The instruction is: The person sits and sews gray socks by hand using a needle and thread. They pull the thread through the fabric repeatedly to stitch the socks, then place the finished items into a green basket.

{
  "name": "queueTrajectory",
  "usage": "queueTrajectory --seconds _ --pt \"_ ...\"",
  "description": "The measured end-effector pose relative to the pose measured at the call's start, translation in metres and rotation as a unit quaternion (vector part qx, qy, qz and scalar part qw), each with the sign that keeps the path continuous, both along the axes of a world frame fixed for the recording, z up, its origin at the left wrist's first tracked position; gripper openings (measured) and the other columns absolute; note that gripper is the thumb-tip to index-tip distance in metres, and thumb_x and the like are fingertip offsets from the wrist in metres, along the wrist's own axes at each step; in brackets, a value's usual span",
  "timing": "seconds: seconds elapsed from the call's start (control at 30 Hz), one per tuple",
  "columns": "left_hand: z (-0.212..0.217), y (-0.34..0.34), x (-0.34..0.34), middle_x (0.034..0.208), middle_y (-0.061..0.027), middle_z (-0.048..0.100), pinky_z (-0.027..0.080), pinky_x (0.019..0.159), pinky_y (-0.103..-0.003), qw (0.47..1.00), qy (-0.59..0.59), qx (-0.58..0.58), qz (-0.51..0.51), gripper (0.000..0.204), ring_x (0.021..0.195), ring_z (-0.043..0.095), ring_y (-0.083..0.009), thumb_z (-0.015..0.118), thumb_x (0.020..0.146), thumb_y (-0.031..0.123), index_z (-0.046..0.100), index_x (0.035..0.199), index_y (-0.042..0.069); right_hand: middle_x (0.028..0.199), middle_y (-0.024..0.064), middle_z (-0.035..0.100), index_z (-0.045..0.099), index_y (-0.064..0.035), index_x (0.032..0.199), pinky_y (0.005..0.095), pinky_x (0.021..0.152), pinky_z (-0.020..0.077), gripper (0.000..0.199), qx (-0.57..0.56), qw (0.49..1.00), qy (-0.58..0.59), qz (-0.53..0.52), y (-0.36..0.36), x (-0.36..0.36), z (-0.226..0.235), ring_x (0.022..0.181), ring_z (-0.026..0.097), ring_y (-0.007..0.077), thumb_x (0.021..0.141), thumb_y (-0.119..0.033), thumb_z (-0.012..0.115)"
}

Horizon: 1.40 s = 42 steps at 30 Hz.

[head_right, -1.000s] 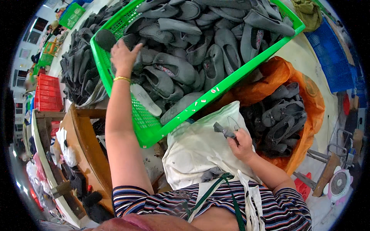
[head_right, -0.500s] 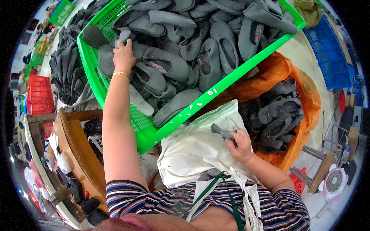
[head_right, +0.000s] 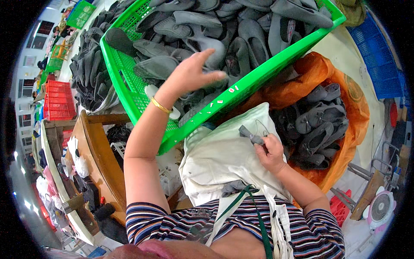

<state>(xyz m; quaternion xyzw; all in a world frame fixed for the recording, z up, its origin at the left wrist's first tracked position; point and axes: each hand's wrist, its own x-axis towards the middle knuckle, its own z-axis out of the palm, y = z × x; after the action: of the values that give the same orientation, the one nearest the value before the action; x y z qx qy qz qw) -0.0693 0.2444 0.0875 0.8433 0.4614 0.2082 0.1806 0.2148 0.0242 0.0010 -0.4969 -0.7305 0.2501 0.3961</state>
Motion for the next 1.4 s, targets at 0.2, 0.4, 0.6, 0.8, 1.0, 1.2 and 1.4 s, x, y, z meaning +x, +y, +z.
queueTrajectory --seconds 0.2,0.4,0.6,0.8,1.0,1.2,1.4 --pt "-0.035 0.082 -0.098 0.113 -0.0239 0.067 0.049 0.093 -0.042 0.945 -0.003 0.047 0.324 0.065 0.110 0.062 -0.0375 0.066 0.085 0.054 0.064 0.117 -0.002 0.068 0.0081 0.046 0.061 -0.0039 0.092 0.0360 0.050 0.0347 0.016 0.005 1.000 0.003 -0.011 0.001 -0.002 -0.003 0.057 0.045 0.0233 0.080 -0.006 0.070" --pt "-0.092 0.130 -0.176 0.115 -0.0251 0.066 0.048 0.096 -0.044 0.879 0.052 0.012 0.473 0.074 0.111 0.061 -0.0410 0.061 0.084 0.063 0.064 0.116 -0.004 0.068 0.0083 0.046 0.061 -0.0044 0.095 0.0359 0.050 0.0344 0.019 0.008 1.000 -0.023 0.003 -0.002 -0.001 -0.001 0.057 0.045 0.0235 0.078 -0.006 0.071" --pt "-0.127 0.136 -0.167 0.114 -0.0286 0.065 0.047 0.096 -0.050 0.835 0.150 -0.073 0.524 0.088 0.114 0.061 -0.0407 0.067 0.073 0.069 0.060 0.118 -0.007 0.070 0.0087 0.046 0.061 -0.0047 0.099 0.0357 0.050 0.0346 0.022 0.015 0.998 -0.053 0.007 -0.001 0.000 0.005 0.057 0.045 0.0243 0.079 -0.006 0.070" --pt "-0.116 0.123 -0.134 0.109 -0.0245 0.069 0.050 0.093 -0.044 0.847 0.096 -0.041 0.521 0.065 0.103 0.066 -0.0398 0.070 0.072 0.039 0.054 0.121 0.000 0.070 0.0090 0.047 0.061 -0.0043 0.099 0.0360 0.050 0.0351 0.022 0.019 0.999 -0.042 0.006 0.002 0.000 0.006 0.057 0.045 0.0246 0.079 -0.006 0.071" --pt "-0.074 0.096 -0.100 0.106 -0.0226 0.069 0.051 0.089 -0.043 0.883 -0.048 0.039 0.466 0.061 0.097 0.067 -0.0392 0.072 0.072 0.038 0.059 0.118 0.000 0.070 0.0095 0.047 0.061 -0.0036 0.094 0.0349 0.050 0.0356 0.018 -0.007 1.000 0.005 -0.007 0.001 0.001 0.000 0.057 0.047 0.0237 0.079 -0.005 0.070" --pt "-0.056 0.068 -0.044 0.097 -0.0162 0.070 0.053 0.080 -0.032 0.902 -0.261 -0.124 0.320 0.050 0.086 0.068 -0.0229 0.076 0.067 0.025 0.065 0.106 -0.005 0.069 0.0102 0.046 0.059 -0.0018 0.086 0.0377 0.051 0.0359 0.013 0.013 0.999 0.028 -0.018 0.009 -0.001 -0.013 0.057 0.047 0.0260 0.081 -0.007 0.070" --pt "0.038 -0.026 -0.036 0.104 -0.0130 0.066 0.053 0.086 -0.036 0.722 -0.653 -0.192 0.122 0.033 0.094 0.064 -0.0227 0.058 0.081 0.007 0.058 0.112 -0.005 0.073 0.0102 0.050 0.060 -0.0012 0.086 0.0338 0.057 0.0386 0.011 -0.085 0.991 0.087 -0.056 0.015 -0.003 -0.019 0.064 0.051 0.0230 0.086 -0.009 0.068"
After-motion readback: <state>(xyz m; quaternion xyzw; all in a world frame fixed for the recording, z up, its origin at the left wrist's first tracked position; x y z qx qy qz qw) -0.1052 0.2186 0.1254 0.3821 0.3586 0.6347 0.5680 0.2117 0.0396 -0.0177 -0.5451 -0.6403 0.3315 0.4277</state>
